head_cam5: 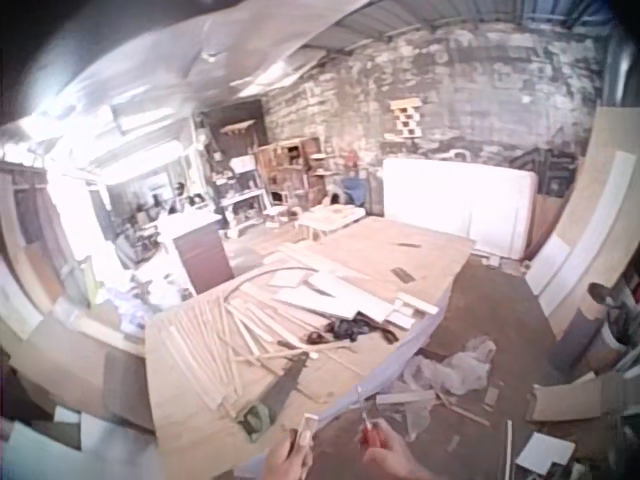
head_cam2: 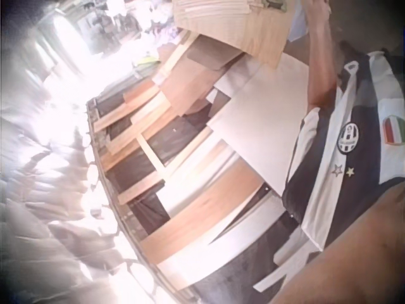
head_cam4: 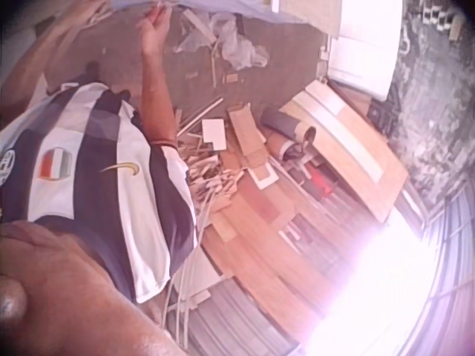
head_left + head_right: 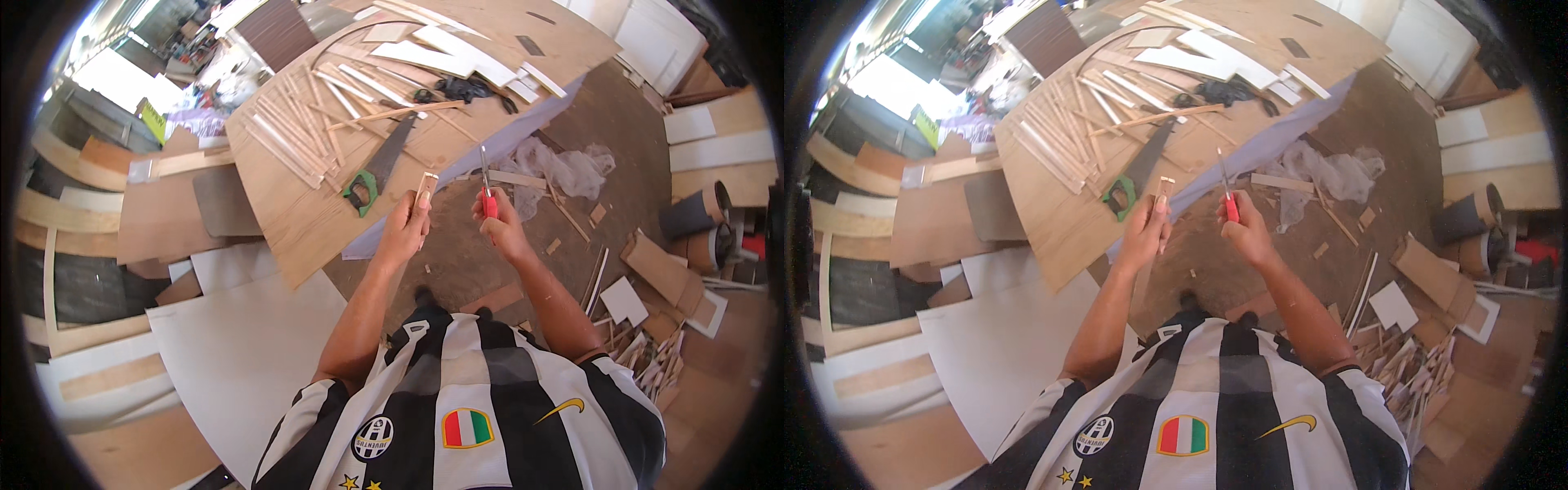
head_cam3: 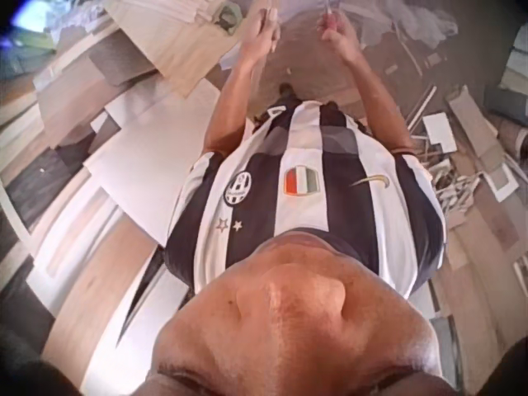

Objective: The person measures a wood strip with a measuring tape, marks a line with a pencil, saws the strip to length using a hand saw, and finally trims the cut end with a pair of pliers.

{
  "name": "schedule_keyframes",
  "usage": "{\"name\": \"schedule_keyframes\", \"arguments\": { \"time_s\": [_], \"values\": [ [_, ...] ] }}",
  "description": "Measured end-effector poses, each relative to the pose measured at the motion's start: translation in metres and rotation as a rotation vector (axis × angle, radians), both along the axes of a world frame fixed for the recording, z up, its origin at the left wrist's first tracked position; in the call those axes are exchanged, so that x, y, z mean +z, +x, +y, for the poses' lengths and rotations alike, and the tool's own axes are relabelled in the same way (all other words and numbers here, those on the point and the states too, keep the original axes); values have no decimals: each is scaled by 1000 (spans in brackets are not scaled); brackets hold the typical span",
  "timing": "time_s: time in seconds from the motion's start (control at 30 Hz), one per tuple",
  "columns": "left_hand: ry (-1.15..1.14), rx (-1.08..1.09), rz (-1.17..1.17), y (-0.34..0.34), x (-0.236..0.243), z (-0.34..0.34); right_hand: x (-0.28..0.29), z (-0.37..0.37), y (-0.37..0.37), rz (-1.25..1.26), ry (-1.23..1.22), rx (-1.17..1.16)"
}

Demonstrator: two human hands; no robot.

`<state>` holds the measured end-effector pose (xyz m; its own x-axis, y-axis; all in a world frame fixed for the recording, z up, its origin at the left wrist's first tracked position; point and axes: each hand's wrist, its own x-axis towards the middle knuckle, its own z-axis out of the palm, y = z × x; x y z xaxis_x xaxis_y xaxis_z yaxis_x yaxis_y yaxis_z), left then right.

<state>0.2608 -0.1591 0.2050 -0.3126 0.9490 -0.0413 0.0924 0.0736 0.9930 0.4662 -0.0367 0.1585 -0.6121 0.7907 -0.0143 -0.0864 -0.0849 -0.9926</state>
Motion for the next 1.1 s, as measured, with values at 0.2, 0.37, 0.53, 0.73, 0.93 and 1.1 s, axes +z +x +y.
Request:
{"name": "schedule_keyframes", "arguments": {
  "time_s": [0.2,0.37,0.53,0.73,0.93,1.1],
  "values": [
    [1,117,26,-45,6,-33,55,-21,-48,-405,494,112],
    [60,167,-14,-80,-8,-55,41,-29,-87,-465,820,39],
    [42,207,25,-104,-18,-72,42,-40,-118,-465,1000,0],
    [-29,231,19,-119,-22,-88,46,-52,-145,-505,1068,23],
    [-80,282,22,-123,-20,-96,45,-46,-152,-502,1114,66],
    [-126,329,115,-116,-25,-89,40,-30,-148,-464,1176,60]
  ]
}}
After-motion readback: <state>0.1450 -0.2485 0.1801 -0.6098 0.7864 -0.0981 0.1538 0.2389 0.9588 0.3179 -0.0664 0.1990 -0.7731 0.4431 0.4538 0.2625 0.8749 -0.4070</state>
